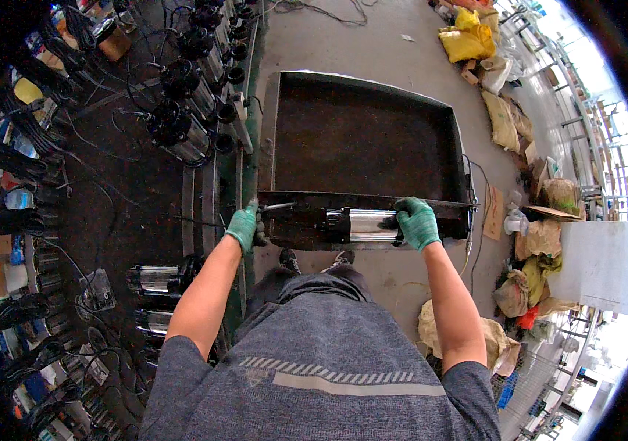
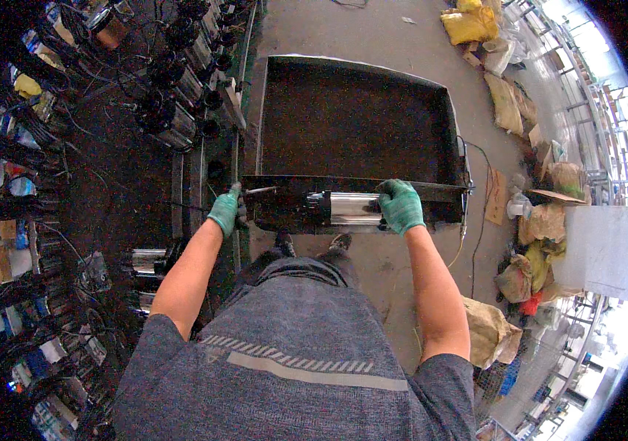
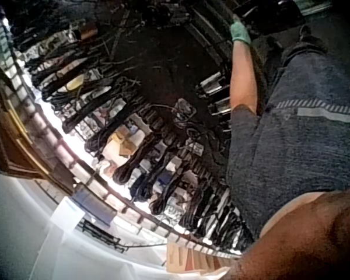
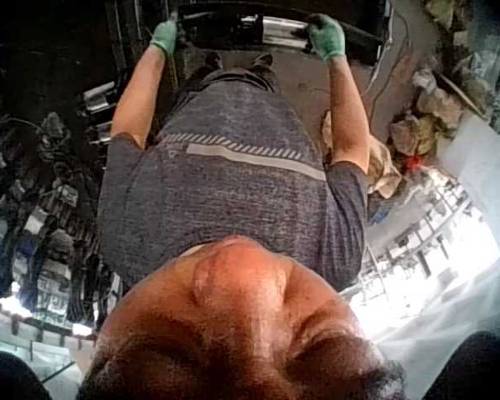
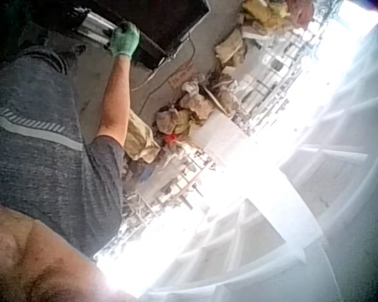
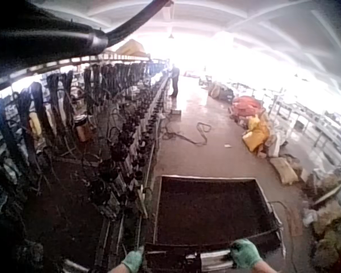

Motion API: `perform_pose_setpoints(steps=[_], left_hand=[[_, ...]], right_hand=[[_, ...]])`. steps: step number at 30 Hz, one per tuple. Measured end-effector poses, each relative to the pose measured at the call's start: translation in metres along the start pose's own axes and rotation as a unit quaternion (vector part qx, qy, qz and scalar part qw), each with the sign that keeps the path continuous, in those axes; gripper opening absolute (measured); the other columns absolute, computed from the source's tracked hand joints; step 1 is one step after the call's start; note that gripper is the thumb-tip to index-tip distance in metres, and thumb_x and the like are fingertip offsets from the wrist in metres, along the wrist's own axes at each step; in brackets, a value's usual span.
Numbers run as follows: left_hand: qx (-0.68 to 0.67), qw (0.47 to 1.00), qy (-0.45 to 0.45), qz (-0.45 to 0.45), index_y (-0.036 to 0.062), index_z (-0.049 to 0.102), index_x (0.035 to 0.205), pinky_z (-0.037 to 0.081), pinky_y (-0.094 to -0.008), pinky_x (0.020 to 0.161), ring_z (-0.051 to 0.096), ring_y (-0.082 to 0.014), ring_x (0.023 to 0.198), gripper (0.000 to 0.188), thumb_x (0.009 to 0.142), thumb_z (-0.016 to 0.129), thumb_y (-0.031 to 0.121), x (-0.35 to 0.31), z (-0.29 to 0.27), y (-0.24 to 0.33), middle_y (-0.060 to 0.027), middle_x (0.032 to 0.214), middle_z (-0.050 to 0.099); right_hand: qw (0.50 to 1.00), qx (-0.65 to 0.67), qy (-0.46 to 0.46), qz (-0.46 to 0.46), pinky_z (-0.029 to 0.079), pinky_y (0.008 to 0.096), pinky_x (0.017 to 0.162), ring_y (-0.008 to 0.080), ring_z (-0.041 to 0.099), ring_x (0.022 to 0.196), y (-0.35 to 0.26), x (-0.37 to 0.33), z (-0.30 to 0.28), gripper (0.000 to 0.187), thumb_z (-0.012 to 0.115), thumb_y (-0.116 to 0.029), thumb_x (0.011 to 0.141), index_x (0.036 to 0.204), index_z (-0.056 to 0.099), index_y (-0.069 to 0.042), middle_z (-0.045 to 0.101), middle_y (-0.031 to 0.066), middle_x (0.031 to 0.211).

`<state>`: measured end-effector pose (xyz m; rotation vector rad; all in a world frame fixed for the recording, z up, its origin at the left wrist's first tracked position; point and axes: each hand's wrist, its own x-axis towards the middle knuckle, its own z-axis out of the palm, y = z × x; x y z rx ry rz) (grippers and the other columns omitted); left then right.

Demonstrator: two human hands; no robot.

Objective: The person repeatedly picks up a cylindrical electrical component, places it into a dark rectangular tray, and then removes it. This cycle is performed multiple times in a workshop setting with rows of similar equipment visible in the background.

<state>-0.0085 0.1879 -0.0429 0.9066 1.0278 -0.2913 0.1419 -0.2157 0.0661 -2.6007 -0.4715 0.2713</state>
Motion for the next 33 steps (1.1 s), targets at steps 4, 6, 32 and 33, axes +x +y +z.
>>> perform_pose_setpoints(steps=[4,6,32,33], left_hand=[[0.161,0.980,0.053,0.101,0.0058,0.065,0.090,0.050,-0.0462,0.055,0.060,-0.0281,0.057,0.054,0.102,0.052,0.057,0.011,-0.024,0.013,-0.0113,0.072,0.063],[0.362,0.885,0.110,0.271,0.0006,0.070,0.096,0.052,-0.0455,0.061,0.064,-0.0295,0.061,0.062,0.102,0.051,0.060,0.006,-0.030,0.012,-0.0169,0.080,0.069],[0.492,0.702,-0.041,0.513,0.0063,0.056,0.140,0.053,-0.0411,0.094,0.066,-0.0368,0.105,0.065,0.084,0.083,0.024,-0.126,0.137,-0.014,-0.0205,0.123,0.065],[0.514,0.704,-0.025,0.489,0.0064,0.055,0.142,0.054,-0.0429,0.095,0.066,-0.0406,0.107,0.071,0.081,0.085,0.027,-0.123,0.146,-0.018,-0.0233,0.126,0.063]], right_hand=[[1.000,0.004,0.011,-0.018,0.052,0.0454,0.094,0.0384,0.064,0.106,0.006,0.003,0.005,0.023,0.066,-0.014,0.084,0.104,0.073,-0.005,0.071,0.0172,0.108],[1.000,0.011,0.019,-0.020,0.052,0.0453,0.094,0.0381,0.064,0.106,0.007,0.002,0.006,0.023,0.066,-0.014,0.084,0.104,0.074,-0.005,0.071,0.0171,0.108],[0.894,0.438,0.018,0.094,0.052,0.0336,0.081,0.0147,0.056,0.085,0.059,0.023,-0.014,0.028,0.067,-0.025,0.097,0.115,0.068,-0.003,0.067,0.0069,0.091],[0.935,0.340,0.021,0.100,0.052,0.0382,0.081,0.0219,0.063,0.087,0.074,0.023,-0.025,0.030,0.067,-0.028,0.098,0.114,0.068,-0.003,0.070,0.0126,0.096]])
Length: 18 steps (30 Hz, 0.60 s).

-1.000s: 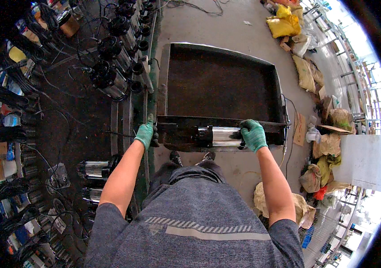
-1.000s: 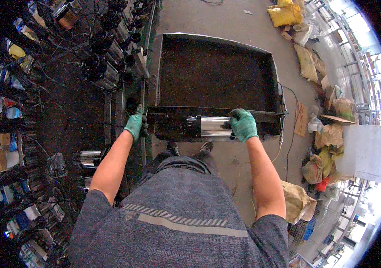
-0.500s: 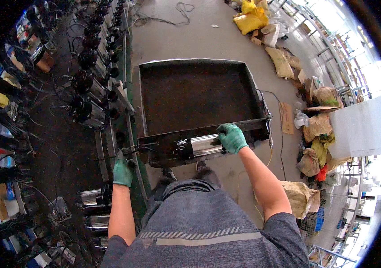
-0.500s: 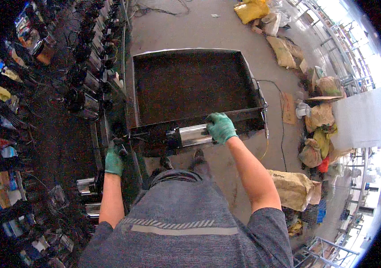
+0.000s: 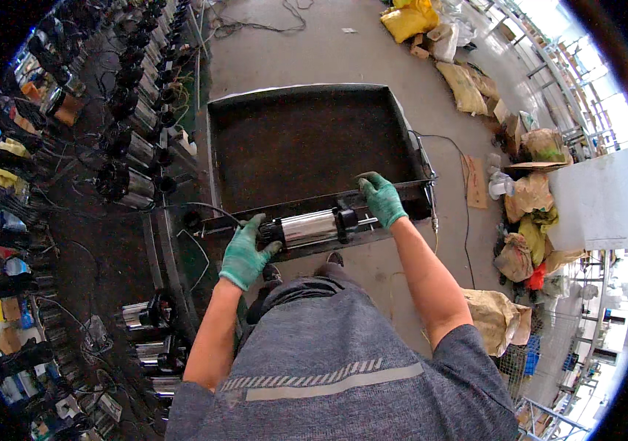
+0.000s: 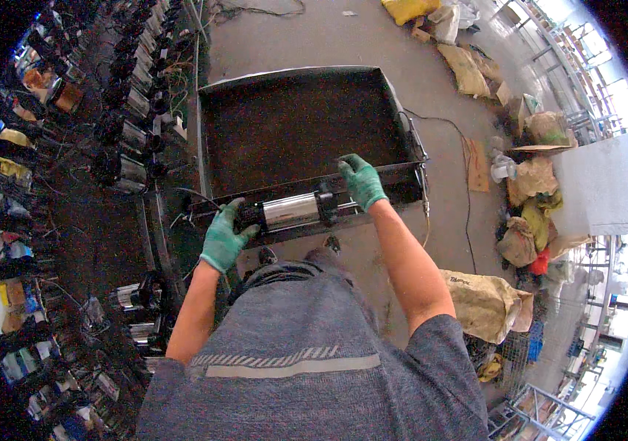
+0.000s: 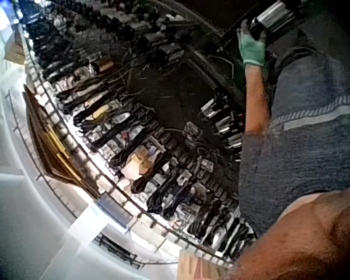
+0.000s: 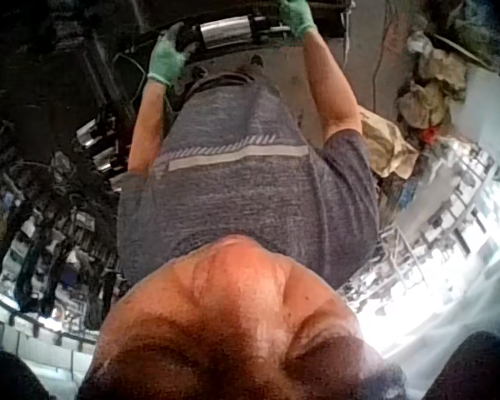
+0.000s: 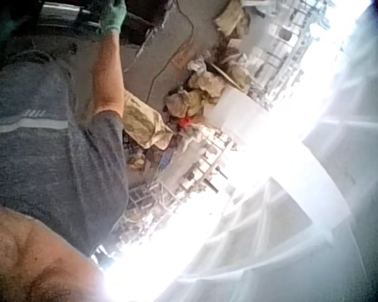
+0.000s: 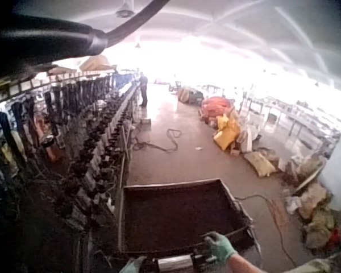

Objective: The person repeatedly picks up a cylindrical electrical component, places it into a dark rectangular tray, and then removes it. This cycle is performed multiple times in a workshop setting with rows of similar equipment visible in the background.

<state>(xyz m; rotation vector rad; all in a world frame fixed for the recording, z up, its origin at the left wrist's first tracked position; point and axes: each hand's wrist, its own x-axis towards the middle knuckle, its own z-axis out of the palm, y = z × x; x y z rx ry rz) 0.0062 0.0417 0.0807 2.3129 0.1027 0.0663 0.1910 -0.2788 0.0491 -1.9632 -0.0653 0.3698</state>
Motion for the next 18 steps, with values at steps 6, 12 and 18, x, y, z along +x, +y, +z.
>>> perform_pose_setpoints(steps=[6,12,18], left_hand=[[0.202,0.953,-0.186,-0.130,0.0195,0.038,0.157,0.053,-0.0480,0.100,0.062,-0.0415,0.122,0.098,0.075,0.088,0.041,0.024,0.034,0.037,-0.0264,0.144,0.054],[0.218,0.945,-0.179,-0.165,0.0234,0.039,0.157,0.054,-0.0501,0.097,0.064,-0.0410,0.120,0.098,0.075,0.088,0.043,0.026,0.037,0.036,-0.0240,0.138,0.060],[0.226,0.942,-0.182,-0.169,0.0238,0.039,0.157,0.052,-0.0493,0.102,0.061,-0.0396,0.125,0.098,0.074,0.088,0.044,0.028,0.040,0.042,-0.0238,0.144,0.056]], right_hand=[[0.881,-0.374,-0.282,0.067,0.054,0.0466,0.079,0.0334,0.068,0.087,0.031,-0.012,-0.062,0.034,0.063,-0.036,0.098,0.112,0.067,-0.005,0.073,0.0153,0.100],[0.839,-0.334,-0.422,0.078,0.056,0.0433,0.075,0.0299,0.069,0.081,0.069,0.005,-0.051,0.021,0.065,-0.021,0.095,0.116,0.067,-0.015,0.074,0.0078,0.097],[0.829,-0.495,-0.199,-0.165,0.057,0.0525,0.074,0.0395,0.072,0.091,0.092,-0.017,-0.049,0.021,0.064,-0.029,0.089,0.105,0.072,-0.018,0.075,0.0151,0.095]])
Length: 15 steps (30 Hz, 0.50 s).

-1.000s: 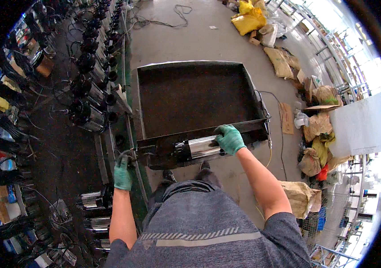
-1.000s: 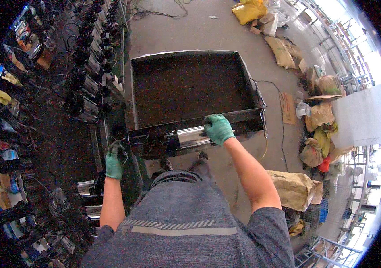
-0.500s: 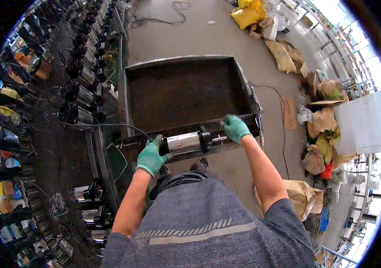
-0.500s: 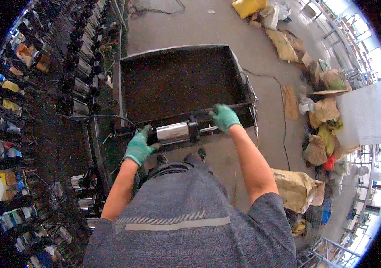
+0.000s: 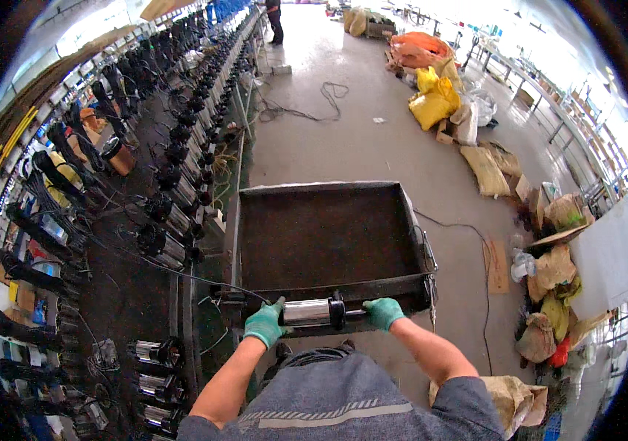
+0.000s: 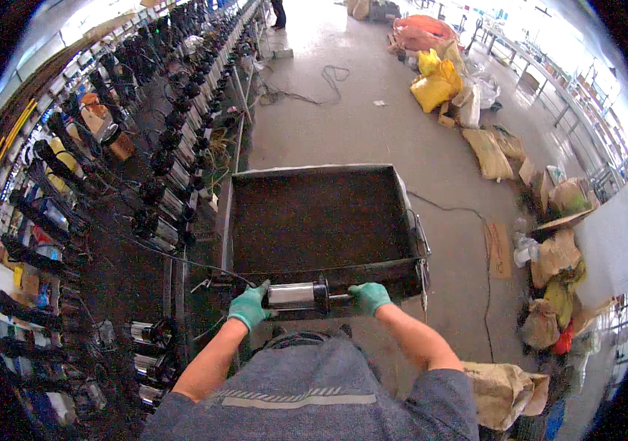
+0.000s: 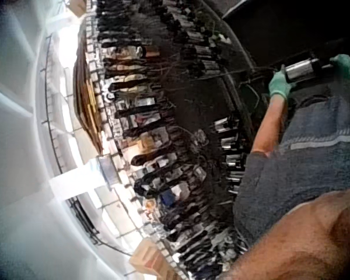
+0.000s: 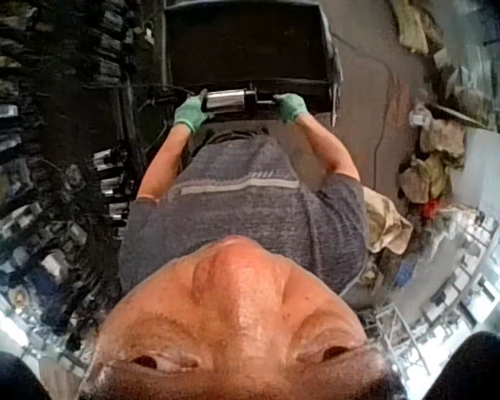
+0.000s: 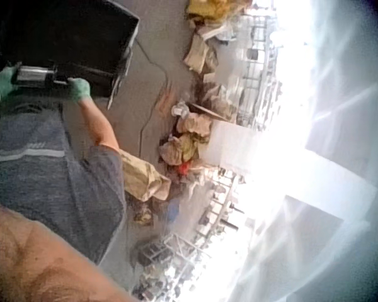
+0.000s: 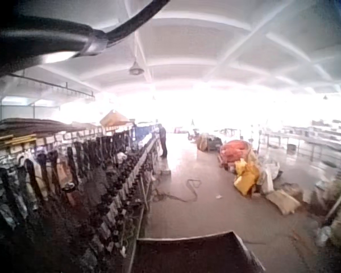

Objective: The person repeatedly picks up a cylindrical electrical component, places it into a dark rectangular tray, and then removes it. This cycle is performed multiple times in a workshop setting with rows of similar equipment visible in the background.

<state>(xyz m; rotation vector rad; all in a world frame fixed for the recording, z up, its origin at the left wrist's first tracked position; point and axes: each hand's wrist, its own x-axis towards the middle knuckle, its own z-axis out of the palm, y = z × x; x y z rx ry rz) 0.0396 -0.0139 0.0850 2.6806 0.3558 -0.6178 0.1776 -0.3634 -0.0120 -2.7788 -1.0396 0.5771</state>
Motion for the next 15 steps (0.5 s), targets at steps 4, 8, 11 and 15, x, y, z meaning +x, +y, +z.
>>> perform_pose_setpoints(steps=[4,8,11,15], left_hand=[[0.011,1.000,0.005,-0.011,0.0240,0.038,0.158,0.052,-0.0488,0.102,0.060,-0.0398,0.127,0.098,0.075,0.087,0.042,-0.007,-0.002,0.007,-0.0252,0.145,0.054],[0.009,1.000,-0.006,-0.009,0.0256,0.034,0.160,0.049,-0.0484,0.107,0.053,-0.0409,0.135,0.103,0.075,0.086,0.049,-0.003,0.002,-0.001,-0.0288,0.152,0.047],[-0.016,1.000,-0.021,-0.006,0.0256,0.033,0.161,0.048,-0.0482,0.108,0.052,-0.0406,0.137,0.103,0.075,0.087,0.046,-0.001,0.003,-0.004,-0.0281,0.154,0.045],[0.009,1.000,0.002,0.015,0.0238,0.033,0.161,0.051,-0.0496,0.104,0.058,-0.0395,0.129,0.101,0.077,0.086,0.044,0.002,0.009,-0.005,-0.0240,0.149,0.051]], right_hand=[[0.971,0.171,-0.130,0.107,0.058,0.0518,0.077,0.0345,0.073,0.083,-0.015,0.012,-0.012,0.031,0.068,-0.044,0.090,0.102,0.072,-0.015,0.075,0.0118,0.091],[0.797,0.481,-0.288,0.224,0.058,0.0446,0.071,0.0231,0.066,0.074,0.002,0.018,-0.024,0.055,0.065,-0.061,0.093,0.109,0.069,-0.008,0.067,0.0060,0.087],[0.715,0.603,-0.280,0.215,0.053,0.0376,0.063,0.0188,0.061,0.072,0.005,0.016,-0.027,0.042,0.068,-0.048,0.097,0.110,0.066,-0.008,0.063,0.0032,0.084],[0.831,0.490,-0.237,0.111,0.054,0.0404,0.064,0.0205,0.066,0.072,0.017,0.019,0.003,0.011,0.068,-0.019,0.097,0.106,0.069,-0.013,0.069,0.0092,0.086]])
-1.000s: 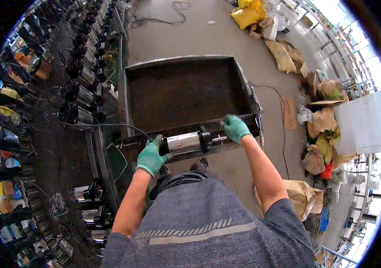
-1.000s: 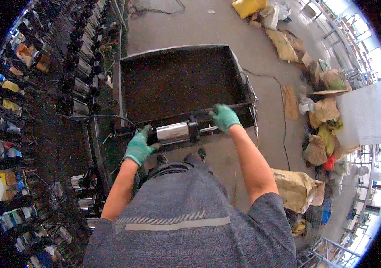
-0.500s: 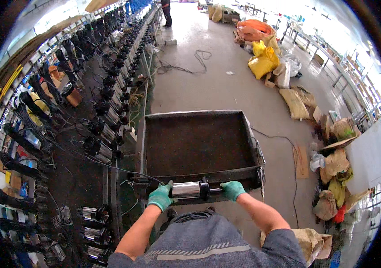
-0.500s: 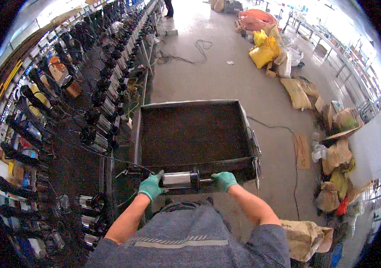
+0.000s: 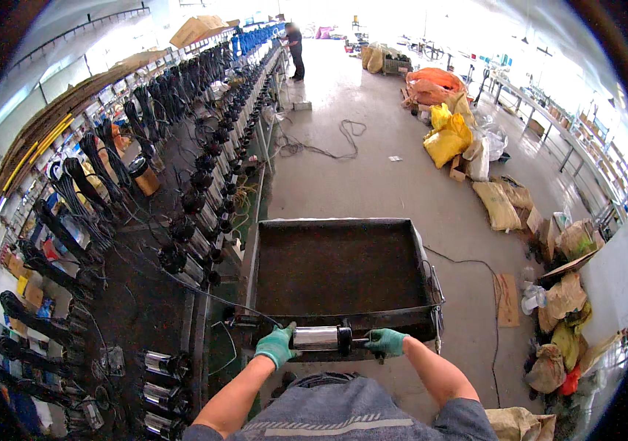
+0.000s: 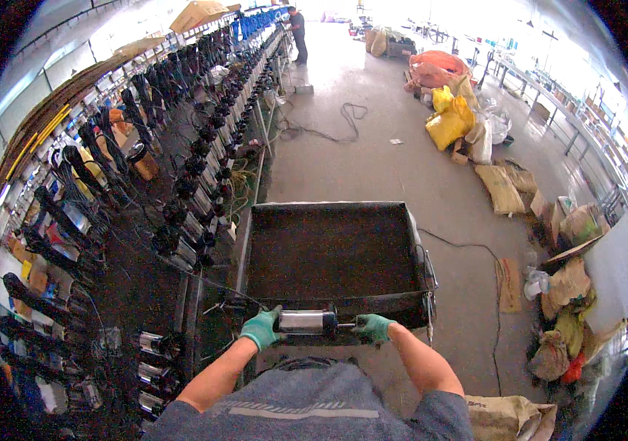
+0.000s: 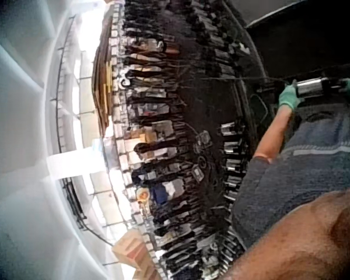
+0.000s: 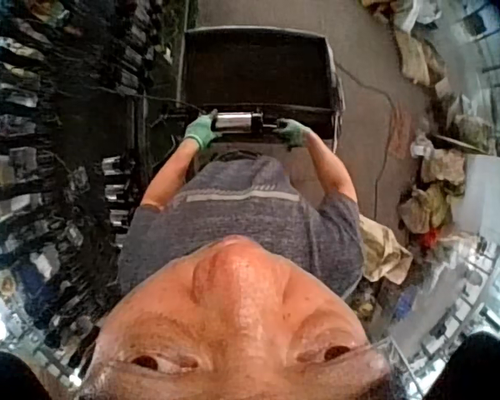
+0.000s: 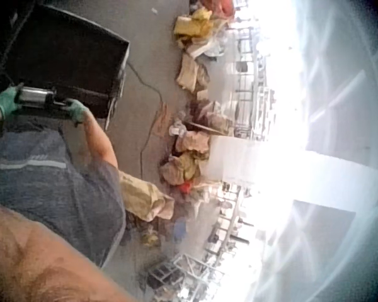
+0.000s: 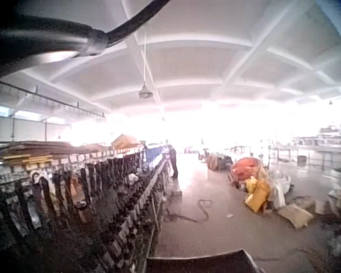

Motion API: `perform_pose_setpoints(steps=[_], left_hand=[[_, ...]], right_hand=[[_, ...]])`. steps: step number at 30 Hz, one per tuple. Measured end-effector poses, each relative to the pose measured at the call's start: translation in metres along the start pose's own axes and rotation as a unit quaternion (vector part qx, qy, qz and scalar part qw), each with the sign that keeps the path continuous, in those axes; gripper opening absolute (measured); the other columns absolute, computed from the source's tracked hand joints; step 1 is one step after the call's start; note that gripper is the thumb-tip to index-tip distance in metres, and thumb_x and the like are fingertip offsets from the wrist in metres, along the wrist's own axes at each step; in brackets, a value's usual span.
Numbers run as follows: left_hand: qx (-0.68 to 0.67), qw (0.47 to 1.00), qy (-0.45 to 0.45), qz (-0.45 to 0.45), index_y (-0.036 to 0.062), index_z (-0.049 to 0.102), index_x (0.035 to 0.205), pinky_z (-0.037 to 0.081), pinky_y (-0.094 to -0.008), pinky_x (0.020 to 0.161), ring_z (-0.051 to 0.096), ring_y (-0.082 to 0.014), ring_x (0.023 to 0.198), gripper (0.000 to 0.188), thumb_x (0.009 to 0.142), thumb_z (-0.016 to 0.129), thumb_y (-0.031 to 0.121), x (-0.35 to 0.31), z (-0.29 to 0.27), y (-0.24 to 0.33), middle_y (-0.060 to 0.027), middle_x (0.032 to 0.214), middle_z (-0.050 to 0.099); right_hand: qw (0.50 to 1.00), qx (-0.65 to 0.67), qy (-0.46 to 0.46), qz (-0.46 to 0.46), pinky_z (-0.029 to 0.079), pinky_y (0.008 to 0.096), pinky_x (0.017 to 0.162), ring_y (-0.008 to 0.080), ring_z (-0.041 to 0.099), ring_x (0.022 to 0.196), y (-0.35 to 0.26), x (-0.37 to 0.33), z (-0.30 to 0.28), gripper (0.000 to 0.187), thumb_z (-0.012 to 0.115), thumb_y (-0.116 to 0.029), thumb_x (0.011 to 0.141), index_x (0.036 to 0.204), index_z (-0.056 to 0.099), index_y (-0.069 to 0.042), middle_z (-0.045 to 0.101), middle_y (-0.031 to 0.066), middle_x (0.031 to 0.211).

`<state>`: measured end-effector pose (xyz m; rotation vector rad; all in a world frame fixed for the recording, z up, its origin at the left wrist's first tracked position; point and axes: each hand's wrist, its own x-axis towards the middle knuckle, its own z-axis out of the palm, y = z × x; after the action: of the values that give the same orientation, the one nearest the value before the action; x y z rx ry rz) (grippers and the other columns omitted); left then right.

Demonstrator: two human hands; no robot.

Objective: The person repeatedly picks up a cylindrical electrical component, places it into a dark rectangular tray, and then removes it. This cycle is performed multiple times in a workshop setting with rows of similar equipment visible in the background.

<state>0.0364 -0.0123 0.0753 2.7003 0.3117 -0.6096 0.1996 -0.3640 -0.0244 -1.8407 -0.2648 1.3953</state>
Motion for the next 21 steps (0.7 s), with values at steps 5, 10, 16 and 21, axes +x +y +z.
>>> perform_pose_setpoints(steps=[5,10,16,21], left_hand=[[0.003,1.000,-0.004,-0.012,0.0227,0.032,0.161,0.051,-0.0493,0.105,0.056,-0.0410,0.131,0.103,0.076,0.087,0.044,0.000,0.003,-0.004,-0.0256,0.149,0.050],[0.011,1.000,0.011,0.006,0.0197,0.035,0.160,0.051,-0.0474,0.104,0.059,-0.0404,0.128,0.103,0.075,0.087,0.046,-0.001,0.001,0.000,-0.0256,0.145,0.054],[-0.006,1.000,-0.009,-0.018,0.0222,0.037,0.159,0.050,-0.0496,0.105,0.056,-0.0395,0.132,0.098,0.077,0.086,0.042,-0.003,-0.007,0.007,-0.0236,0.149,0.051],[-0.006,1.000,-0.004,-0.022,0.0220,0.038,0.158,0.051,-0.0499,0.104,0.057,-0.0396,0.129,0.095,0.078,0.085,0.037,-0.008,-0.012,0.011,-0.0234,0.146,0.054]], right_hand=[[0.833,-0.531,0.152,-0.037,0.057,0.0451,0.079,0.0351,0.072,0.089,-0.024,-0.005,0.023,0.023,0.068,-0.025,0.091,0.111,0.071,-0.015,0.075,0.0151,0.104],[0.950,-0.306,0.054,0.016,0.057,0.0482,0.072,0.0320,0.072,0.081,0.004,0.020,0.003,0.040,0.069,-0.045,0.091,0.111,0.073,-0.011,0.075,0.0111,0.093],[0.991,0.130,-0.016,-0.007,0.056,0.0469,0.069,0.0196,0.066,0.078,0.033,0.017,-0.006,0.059,0.059,-0.060,0.099,0.132,0.063,-0.012,0.071,0.0056,0.106],[0.922,0.383,-0.061,0.005,0.058,0.0461,0.077,0.0219,0.068,0.092,0.018,0.001,0.005,0.050,0.061,-0.043,0.103,0.145,0.054,-0.016,0.068,0.0061,0.122]])
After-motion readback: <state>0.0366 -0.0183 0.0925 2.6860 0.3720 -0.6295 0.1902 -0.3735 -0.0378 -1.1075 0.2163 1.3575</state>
